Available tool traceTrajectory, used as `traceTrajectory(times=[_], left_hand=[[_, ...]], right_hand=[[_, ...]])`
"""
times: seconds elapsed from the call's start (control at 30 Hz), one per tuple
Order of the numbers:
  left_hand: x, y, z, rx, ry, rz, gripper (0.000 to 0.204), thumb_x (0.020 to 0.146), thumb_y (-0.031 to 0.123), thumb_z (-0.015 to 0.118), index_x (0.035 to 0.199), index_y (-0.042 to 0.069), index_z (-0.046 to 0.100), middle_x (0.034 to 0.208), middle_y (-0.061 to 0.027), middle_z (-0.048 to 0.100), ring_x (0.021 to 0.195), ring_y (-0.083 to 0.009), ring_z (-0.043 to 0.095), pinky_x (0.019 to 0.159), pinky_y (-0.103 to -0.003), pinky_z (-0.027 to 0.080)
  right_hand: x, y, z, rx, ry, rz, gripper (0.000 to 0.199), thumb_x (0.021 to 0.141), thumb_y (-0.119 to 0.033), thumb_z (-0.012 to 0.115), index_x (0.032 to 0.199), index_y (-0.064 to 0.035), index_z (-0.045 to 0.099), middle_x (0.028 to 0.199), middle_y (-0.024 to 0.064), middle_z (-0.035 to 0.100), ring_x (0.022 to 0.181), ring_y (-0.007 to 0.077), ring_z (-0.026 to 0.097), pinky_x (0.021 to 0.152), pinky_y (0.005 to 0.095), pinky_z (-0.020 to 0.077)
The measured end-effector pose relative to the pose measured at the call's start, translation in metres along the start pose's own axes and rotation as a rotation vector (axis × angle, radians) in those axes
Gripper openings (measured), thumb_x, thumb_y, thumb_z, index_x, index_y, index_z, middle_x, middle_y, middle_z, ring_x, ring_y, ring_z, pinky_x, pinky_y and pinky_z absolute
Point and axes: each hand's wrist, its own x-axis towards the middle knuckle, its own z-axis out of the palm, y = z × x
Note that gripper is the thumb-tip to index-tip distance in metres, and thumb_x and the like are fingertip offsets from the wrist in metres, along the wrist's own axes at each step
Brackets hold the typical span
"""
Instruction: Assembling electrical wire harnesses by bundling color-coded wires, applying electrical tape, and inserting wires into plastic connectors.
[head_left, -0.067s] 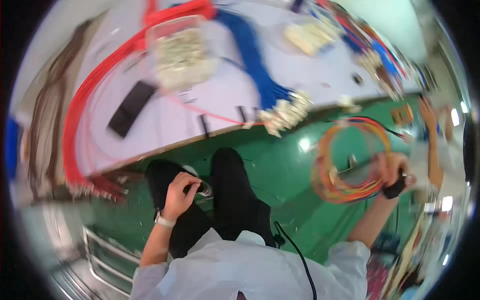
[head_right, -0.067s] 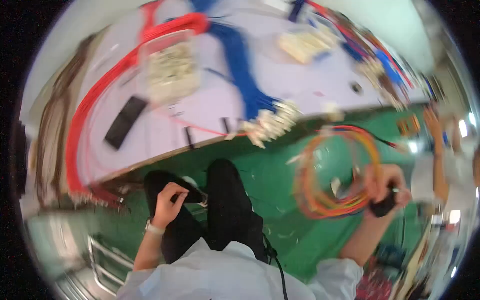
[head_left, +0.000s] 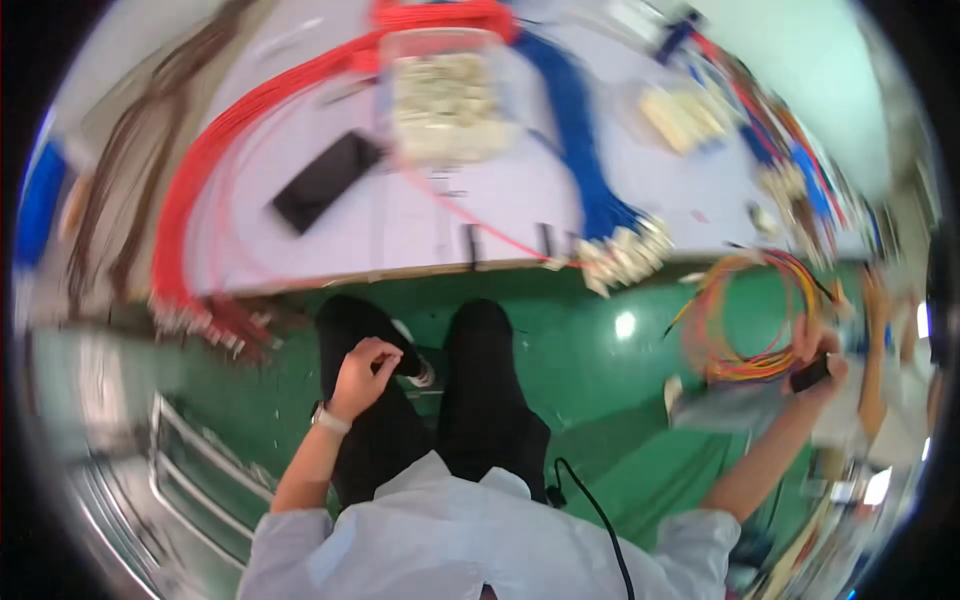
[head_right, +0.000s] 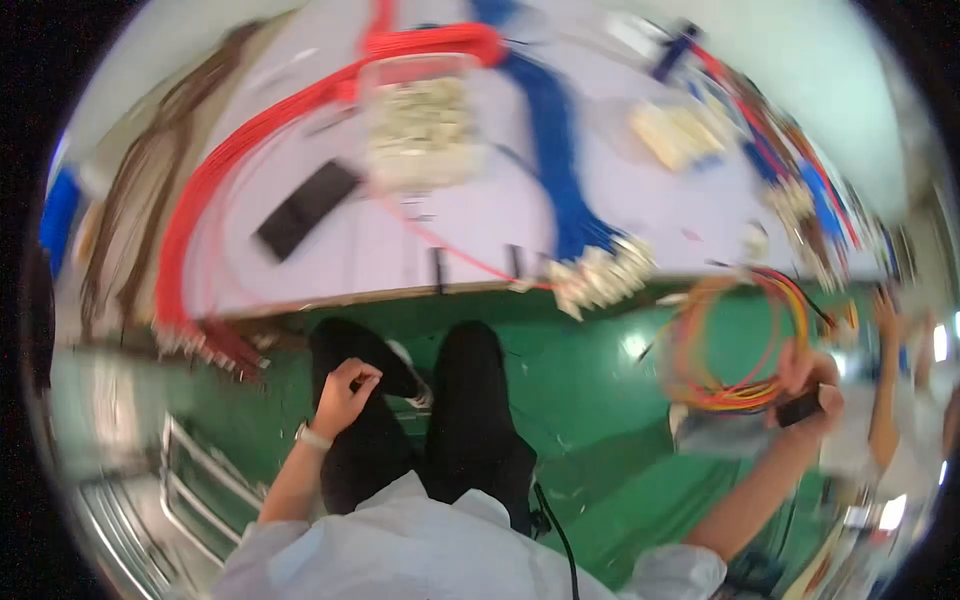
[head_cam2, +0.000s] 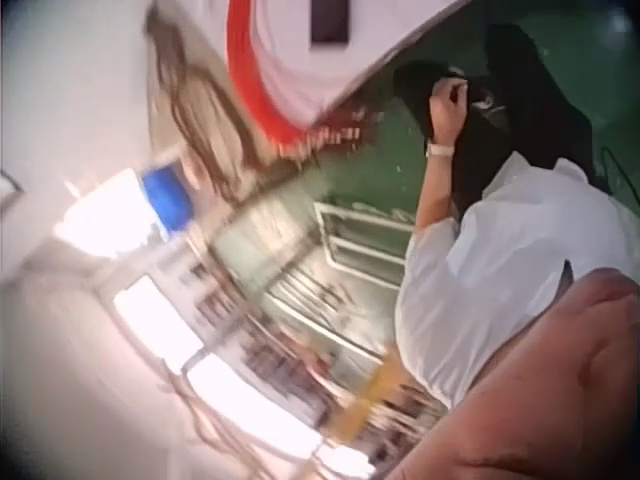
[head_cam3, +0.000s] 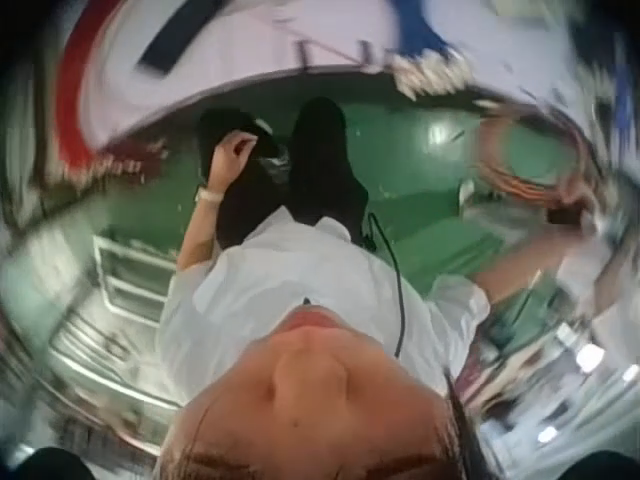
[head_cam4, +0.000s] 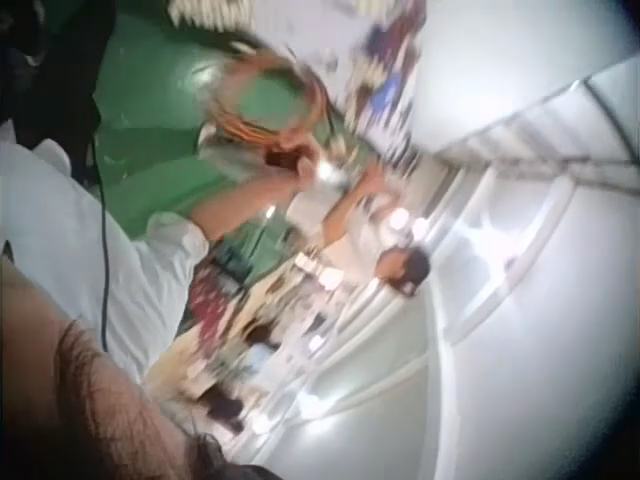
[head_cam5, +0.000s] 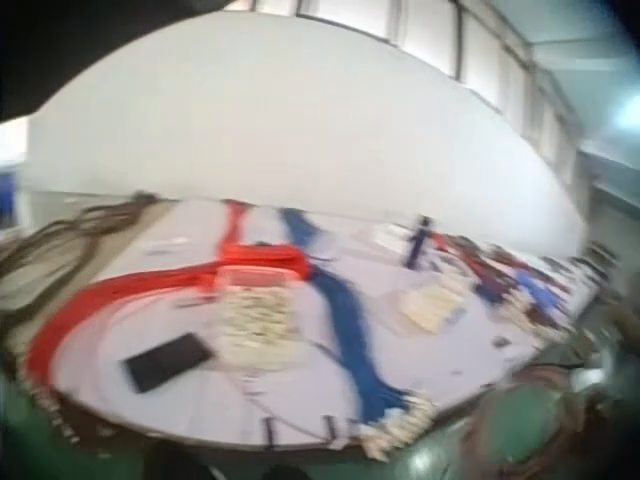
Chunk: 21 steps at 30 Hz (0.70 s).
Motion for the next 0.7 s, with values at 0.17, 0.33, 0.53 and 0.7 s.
traceTrajectory(times=[0.17,0.33,0.53,0.7], left_hand=[[-0.063,-0.121,-0.036,-0.05,0.383,-0.312,0.009,0.086,0.002,0.062,0.093,0.001,0.066,0.081,-0.0074,0.067,0.073,-0.0135,0.063,0.068,-0.028,0.05],[-0.12,-0.205,-0.043,-0.205,0.543,-0.531,0.01,0.084,0.003,0.063,0.092,-0.001,0.067,0.084,-0.0083,0.068,0.08,-0.0147,0.066,0.075,-0.029,0.052],[-0.128,-0.254,-0.058,-0.184,0.482,-0.602,0.014,0.085,0.001,0.061,0.096,-0.005,0.067,0.089,-0.0094,0.068,0.084,-0.0146,0.064,0.079,-0.029,0.051],[-0.122,-0.318,-0.1,-0.039,0.593,-0.739,0.019,0.083,0.018,0.062,0.089,0.002,0.071,0.089,-0.0176,0.071,0.086,-0.0281,0.069,0.079,-0.036,0.052]], right_hand=[[0.106,0.07,-0.109,-1.05,0.148,0.074,0.02,0.088,-0.025,0.058,0.079,-0.0072,0.058,0.069,-0.0026,0.051,0.054,0.0101,0.055,0.048,0.0231,0.0408],[0.189,0.169,-0.095,-1.871,-0.087,0.273,0.033,0.074,-0.032,0.065,0.079,0.0005,0.069,0.088,0.0225,0.067,0.085,0.0387,0.065,0.077,0.0466,0.0509],[0.198,0.179,-0.095,-1.975,-0.028,0.191,0.031,0.076,-0.032,0.067,0.081,-0.0015,0.065,0.089,0.0165,0.064,0.086,0.0358,0.062,0.078,0.0451,0.0485],[0.187,0.182,-0.095,-1.754,0.001,-0.219,0.022,0.083,-0.023,0.065,0.09,-0.0026,0.063,0.096,0.0153,0.062,0.086,0.0323,0.061,0.078,0.0404,0.0481]])
